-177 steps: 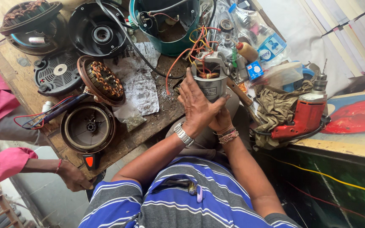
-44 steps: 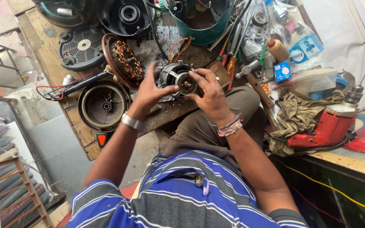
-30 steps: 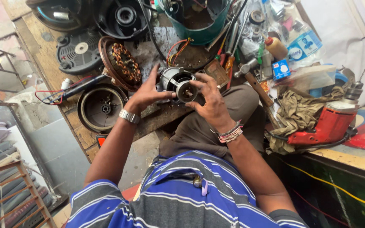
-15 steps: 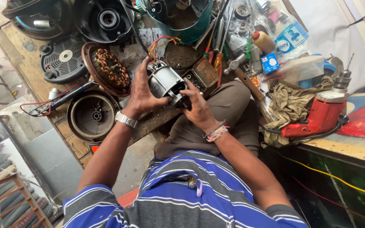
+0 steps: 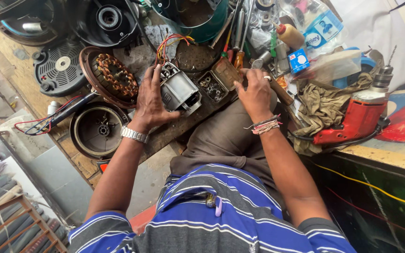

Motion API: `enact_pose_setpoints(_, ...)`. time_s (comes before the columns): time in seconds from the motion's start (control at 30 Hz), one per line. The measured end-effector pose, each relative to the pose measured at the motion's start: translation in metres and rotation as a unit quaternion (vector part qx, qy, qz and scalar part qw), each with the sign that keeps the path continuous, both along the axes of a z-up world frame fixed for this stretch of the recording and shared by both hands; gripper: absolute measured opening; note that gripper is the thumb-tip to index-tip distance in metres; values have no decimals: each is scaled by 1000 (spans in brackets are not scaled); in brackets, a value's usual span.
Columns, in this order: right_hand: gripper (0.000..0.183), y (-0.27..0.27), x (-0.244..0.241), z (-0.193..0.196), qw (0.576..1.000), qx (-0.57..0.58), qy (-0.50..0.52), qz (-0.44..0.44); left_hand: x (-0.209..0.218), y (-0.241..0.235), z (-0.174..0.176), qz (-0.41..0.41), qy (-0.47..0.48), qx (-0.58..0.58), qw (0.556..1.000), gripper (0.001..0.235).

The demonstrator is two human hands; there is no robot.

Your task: The person holds a small electric motor and repeatedly taps its casing and shaft with a hammer. The person rotates the motor to access different sides and continues striking it while seated on the floor.

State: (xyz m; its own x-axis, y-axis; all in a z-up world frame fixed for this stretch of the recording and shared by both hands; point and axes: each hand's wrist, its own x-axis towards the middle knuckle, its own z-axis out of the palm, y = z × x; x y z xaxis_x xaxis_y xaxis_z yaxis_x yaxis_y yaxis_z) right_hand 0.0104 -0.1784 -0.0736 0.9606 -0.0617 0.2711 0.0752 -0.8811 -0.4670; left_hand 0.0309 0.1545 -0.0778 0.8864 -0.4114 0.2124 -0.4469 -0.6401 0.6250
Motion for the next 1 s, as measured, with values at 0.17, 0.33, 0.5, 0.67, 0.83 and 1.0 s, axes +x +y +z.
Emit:
enact_pose_setpoints(0.17,40,-6,0,-5,999,-22,-39,-24,1,-4,0,21,6,29,999,147)
enact_pose_setpoints(0.33,35,-71,7,11,992,-81,-52,-76,0,-4,1,23,12,37,999,147)
enact_pose_setpoints(0.5,34,-110,8,8,968,-209,131,-37,0,-10,3,18,-8,36,999,147)
enact_pose_setpoints(0.67,41,-103,18,-5,959,-218,184,4,11,-19,12,11,14,28,999,145)
enact_pose_setpoints(0.83,37,-99,22,-8,962,-213,169,16,11,-16,17,2,24,83,996,151)
enact_pose_setpoints(1.0,38,-82,24,17,974,-185,130,34,7,-13,16,3,22,58,998,151)
